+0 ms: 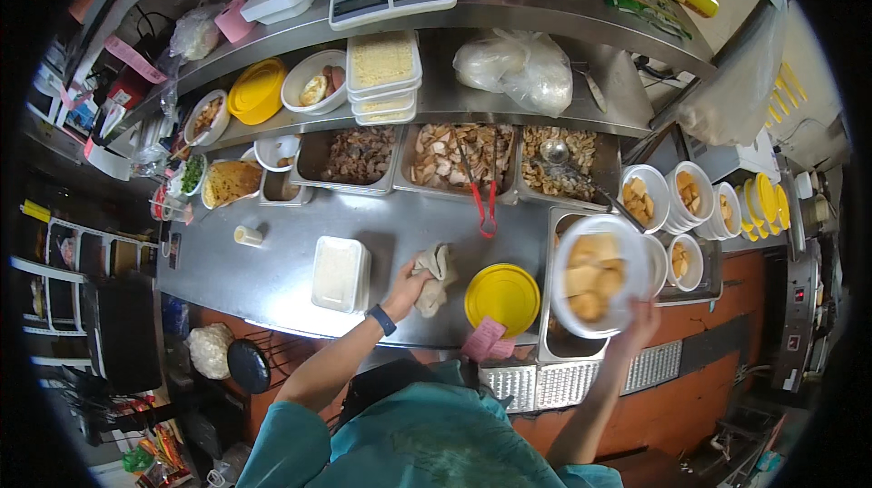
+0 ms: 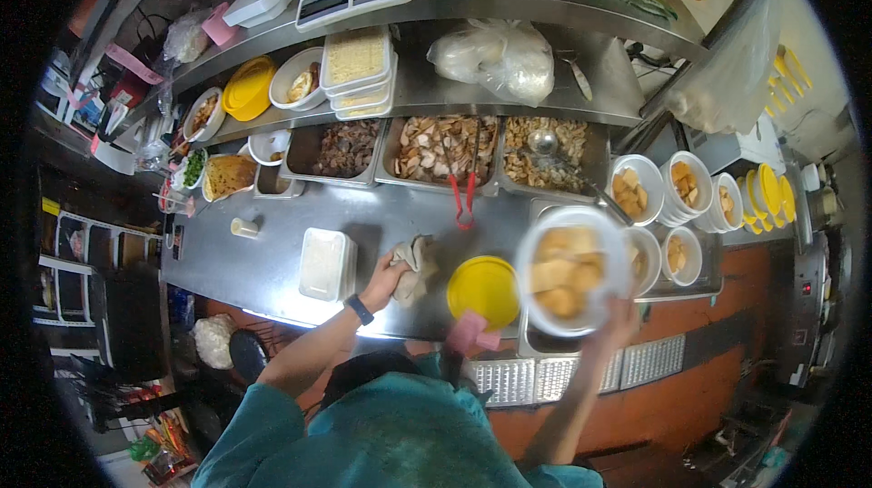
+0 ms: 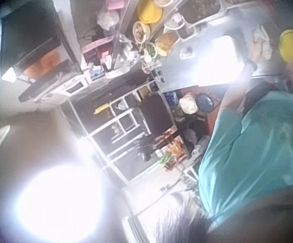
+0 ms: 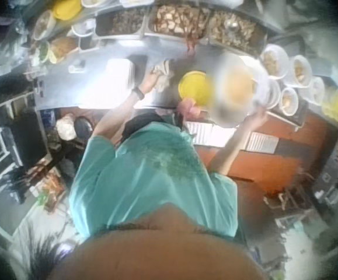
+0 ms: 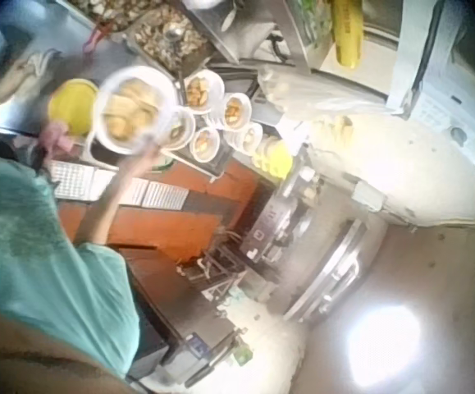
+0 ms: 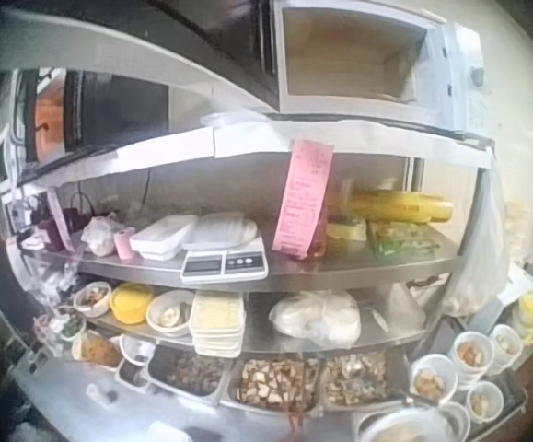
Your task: The person assembles two food orders in a commercial kitchen. They use tongs to place fried tofu and braised meat into bowls, ladle sauce over the contents, add chopped green onions, and cover the bowls with yellow lids. The person also handles pink order slips and places one bowl into a microwave.
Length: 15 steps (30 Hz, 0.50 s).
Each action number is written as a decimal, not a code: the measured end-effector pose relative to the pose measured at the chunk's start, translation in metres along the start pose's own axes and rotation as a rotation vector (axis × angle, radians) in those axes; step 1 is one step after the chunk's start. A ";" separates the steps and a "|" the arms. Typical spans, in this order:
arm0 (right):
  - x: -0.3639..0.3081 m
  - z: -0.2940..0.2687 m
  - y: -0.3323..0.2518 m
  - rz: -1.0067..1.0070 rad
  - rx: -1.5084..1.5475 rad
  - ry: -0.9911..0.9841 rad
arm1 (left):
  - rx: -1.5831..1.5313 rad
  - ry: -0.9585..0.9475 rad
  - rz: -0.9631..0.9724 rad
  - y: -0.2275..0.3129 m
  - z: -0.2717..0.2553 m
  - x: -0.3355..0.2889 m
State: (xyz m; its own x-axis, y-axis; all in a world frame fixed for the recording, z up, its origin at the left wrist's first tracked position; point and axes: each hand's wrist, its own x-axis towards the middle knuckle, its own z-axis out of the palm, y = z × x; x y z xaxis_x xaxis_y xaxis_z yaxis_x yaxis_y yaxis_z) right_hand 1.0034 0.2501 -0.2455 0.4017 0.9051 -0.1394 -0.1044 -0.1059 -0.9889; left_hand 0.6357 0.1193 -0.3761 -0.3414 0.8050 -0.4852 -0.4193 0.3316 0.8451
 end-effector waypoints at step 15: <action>-0.173 0.168 0.104 -0.080 -0.241 -0.514 | -0.685 -0.240 -0.367 0.039 -0.058 -0.041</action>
State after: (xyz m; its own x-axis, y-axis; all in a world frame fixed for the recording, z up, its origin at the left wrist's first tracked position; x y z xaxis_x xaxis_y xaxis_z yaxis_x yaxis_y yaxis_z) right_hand 0.7699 0.1514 -0.3159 -0.1000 0.9918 -0.0797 0.1427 -0.0650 -0.9876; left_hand 0.5846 0.0705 -0.3364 0.0748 0.8128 -0.5778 -0.9179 0.2826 0.2786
